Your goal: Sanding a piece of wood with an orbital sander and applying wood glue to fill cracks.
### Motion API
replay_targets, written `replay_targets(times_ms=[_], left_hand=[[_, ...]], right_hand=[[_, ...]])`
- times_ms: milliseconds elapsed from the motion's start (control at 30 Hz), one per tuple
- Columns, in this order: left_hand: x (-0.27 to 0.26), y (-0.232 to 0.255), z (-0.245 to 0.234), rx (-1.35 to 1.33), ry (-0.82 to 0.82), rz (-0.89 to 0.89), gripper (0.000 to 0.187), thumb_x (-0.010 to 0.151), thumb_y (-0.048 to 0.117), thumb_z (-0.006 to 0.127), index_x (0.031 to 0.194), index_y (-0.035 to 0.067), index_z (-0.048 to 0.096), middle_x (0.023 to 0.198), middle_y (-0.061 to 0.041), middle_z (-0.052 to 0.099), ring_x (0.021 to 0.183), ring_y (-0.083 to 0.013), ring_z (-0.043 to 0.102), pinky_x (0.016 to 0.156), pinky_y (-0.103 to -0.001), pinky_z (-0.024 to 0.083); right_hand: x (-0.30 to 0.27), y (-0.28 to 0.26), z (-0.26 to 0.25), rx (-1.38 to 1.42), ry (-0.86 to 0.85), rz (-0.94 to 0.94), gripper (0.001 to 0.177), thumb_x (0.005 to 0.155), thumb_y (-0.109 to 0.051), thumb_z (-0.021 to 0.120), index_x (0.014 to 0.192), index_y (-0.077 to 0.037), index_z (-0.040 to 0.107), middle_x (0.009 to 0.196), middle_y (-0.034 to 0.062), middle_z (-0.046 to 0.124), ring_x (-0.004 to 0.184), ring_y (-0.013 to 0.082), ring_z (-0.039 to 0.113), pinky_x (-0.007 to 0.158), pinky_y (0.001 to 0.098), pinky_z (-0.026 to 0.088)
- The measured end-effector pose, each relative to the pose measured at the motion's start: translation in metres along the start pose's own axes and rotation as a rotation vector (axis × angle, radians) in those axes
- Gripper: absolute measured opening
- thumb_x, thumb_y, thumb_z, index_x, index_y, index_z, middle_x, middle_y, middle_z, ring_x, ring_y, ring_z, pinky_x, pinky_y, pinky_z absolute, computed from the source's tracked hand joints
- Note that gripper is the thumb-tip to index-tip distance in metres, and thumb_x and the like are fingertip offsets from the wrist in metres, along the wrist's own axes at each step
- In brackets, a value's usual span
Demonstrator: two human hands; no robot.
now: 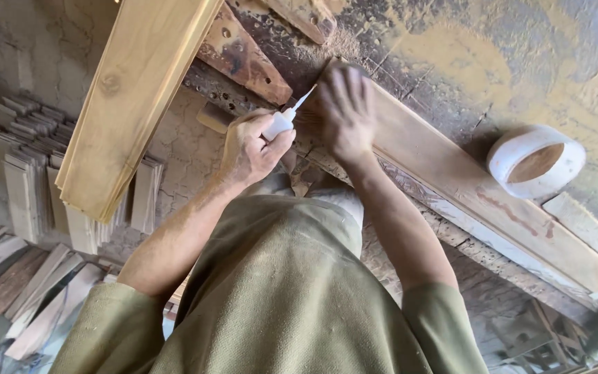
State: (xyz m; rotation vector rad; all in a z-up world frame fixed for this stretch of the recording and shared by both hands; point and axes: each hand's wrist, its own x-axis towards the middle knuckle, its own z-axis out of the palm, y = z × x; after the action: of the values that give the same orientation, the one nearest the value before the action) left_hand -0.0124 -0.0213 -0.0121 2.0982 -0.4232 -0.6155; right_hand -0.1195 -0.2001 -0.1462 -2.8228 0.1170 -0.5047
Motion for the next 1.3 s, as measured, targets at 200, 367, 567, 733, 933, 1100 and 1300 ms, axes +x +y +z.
replay_targets(times_ms=[200,367,567,733,933,1100,1300], left_hand=[[0.014,-0.017,0.036,0.064,-0.049,-0.006,0.032,0.088,0.03,0.079,0.074,0.005,0.065,0.073,-0.018,0.066,0.073,-0.0371,0.071,0.06,-0.04,0.056],[0.03,-0.021,0.063,0.097,-0.046,0.032,0.023,0.087,0.025,0.075,0.078,0.004,0.07,0.074,-0.02,0.069,0.074,-0.0406,0.073,0.062,-0.047,0.059],[0.026,-0.014,0.072,0.123,-0.176,0.001,0.028,0.086,0.028,0.073,0.074,0.003,0.069,0.07,-0.02,0.068,0.071,-0.0411,0.073,0.06,-0.047,0.059],[0.027,-0.01,0.071,0.087,-0.137,-0.056,0.03,0.09,0.029,0.071,0.078,0.002,0.069,0.073,-0.022,0.068,0.072,-0.0394,0.073,0.057,-0.045,0.059],[0.015,-0.02,0.064,0.122,-0.156,-0.033,0.026,0.093,0.022,0.069,0.081,0.0,0.072,0.072,-0.021,0.07,0.068,-0.0338,0.074,0.056,-0.04,0.061],[0.01,-0.019,0.058,0.186,-0.053,-0.026,0.03,0.088,0.027,0.075,0.072,0.003,0.068,0.066,-0.021,0.065,0.068,-0.0389,0.073,0.051,-0.043,0.057],[0.007,-0.015,0.057,0.149,-0.041,-0.021,0.03,0.089,0.025,0.073,0.069,0.004,0.065,0.063,-0.019,0.065,0.065,-0.0361,0.072,0.054,-0.04,0.056]], right_hand=[[-0.022,0.044,-0.015,0.122,-0.039,-0.041,0.034,0.097,-0.003,0.052,0.12,-0.008,0.076,0.134,0.0215,0.066,0.124,0.0444,0.059,0.106,0.0546,0.046],[-0.098,0.093,-0.086,-0.055,-0.077,0.26,0.044,0.097,-0.005,0.054,0.139,0.003,0.065,0.146,0.0292,0.058,0.135,0.0515,0.048,0.112,0.0611,0.032],[-0.09,0.087,-0.089,-0.028,-0.028,0.275,0.041,0.095,-0.002,0.057,0.133,0.004,0.069,0.142,0.0283,0.061,0.133,0.0514,0.051,0.11,0.0604,0.035],[-0.092,0.09,-0.088,-0.013,-0.038,0.282,0.039,0.097,-0.006,0.058,0.133,0.003,0.069,0.144,0.0278,0.06,0.134,0.0513,0.049,0.111,0.0609,0.033],[-0.091,0.088,-0.09,0.003,-0.048,0.292,0.038,0.097,-0.006,0.058,0.133,0.004,0.069,0.145,0.0277,0.059,0.135,0.0508,0.048,0.111,0.0609,0.032],[-0.089,0.088,-0.091,-0.003,-0.04,0.29,0.037,0.098,-0.005,0.058,0.132,0.004,0.07,0.144,0.0275,0.06,0.135,0.0501,0.048,0.111,0.0598,0.032],[-0.093,0.089,-0.089,-0.04,-0.026,0.296,0.039,0.098,-0.005,0.057,0.134,0.002,0.071,0.142,0.0262,0.062,0.135,0.0484,0.049,0.111,0.0587,0.034]])
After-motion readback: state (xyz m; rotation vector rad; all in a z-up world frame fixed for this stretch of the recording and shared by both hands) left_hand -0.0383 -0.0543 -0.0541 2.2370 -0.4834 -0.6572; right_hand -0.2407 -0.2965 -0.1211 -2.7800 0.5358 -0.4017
